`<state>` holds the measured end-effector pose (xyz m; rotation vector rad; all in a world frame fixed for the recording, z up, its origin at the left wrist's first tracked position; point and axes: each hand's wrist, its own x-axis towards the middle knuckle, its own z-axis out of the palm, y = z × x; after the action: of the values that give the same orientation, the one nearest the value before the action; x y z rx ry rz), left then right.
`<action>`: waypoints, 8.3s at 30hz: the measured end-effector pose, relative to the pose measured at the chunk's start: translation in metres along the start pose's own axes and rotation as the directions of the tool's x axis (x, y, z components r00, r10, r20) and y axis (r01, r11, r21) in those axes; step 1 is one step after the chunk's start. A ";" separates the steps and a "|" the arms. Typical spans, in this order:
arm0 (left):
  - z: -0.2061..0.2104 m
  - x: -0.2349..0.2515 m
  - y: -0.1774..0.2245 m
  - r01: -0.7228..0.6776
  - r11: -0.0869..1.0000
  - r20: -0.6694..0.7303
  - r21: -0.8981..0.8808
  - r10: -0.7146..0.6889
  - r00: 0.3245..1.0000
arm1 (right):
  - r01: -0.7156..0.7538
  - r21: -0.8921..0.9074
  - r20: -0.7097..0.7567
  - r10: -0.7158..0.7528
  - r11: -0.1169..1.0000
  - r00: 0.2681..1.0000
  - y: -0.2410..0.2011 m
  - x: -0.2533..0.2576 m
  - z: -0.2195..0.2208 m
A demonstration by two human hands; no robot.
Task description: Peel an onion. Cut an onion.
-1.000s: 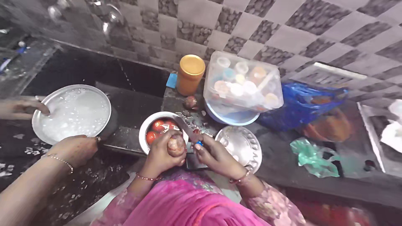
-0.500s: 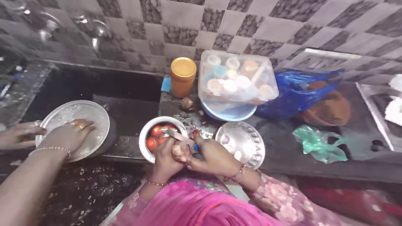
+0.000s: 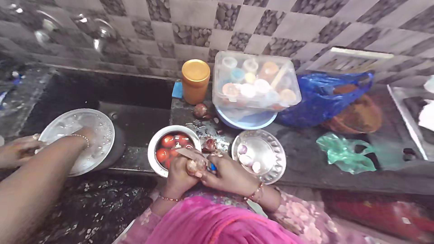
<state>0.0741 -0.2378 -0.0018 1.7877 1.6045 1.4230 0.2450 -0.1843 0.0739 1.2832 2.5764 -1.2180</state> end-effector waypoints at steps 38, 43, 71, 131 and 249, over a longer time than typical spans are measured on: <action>-0.009 0.001 0.007 0.151 0.976 0.301 -0.157 -0.098 0.948 | -0.090 0.042 -0.026 0.091 0.995 0.995 0.001 -0.015 0.023; -0.004 0.000 0.004 0.183 0.968 0.276 -0.172 -0.131 0.952 | -0.082 0.040 -0.085 0.086 0.996 0.993 0.004 -0.015 0.027; -0.008 0.004 0.010 -0.080 0.997 0.076 -0.018 0.081 0.994 | 0.012 0.121 -0.099 0.000 0.993 0.995 0.002 -0.010 -0.003; -0.052 0.010 -0.007 0.297 0.603 0.127 -0.740 -0.308 0.943 | 0.241 -0.208 -0.671 -0.318 0.948 0.670 0.006 0.003 0.033; 0.002 0.008 0.039 0.654 0.598 0.296 -0.463 -0.591 0.750 | 0.083 0.681 0.005 -0.118 0.728 0.993 0.053 -0.026 -0.016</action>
<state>0.0954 -0.2423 0.0315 0.8186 1.3647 1.2148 0.3034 -0.1725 0.0602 1.1449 2.2378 -2.3331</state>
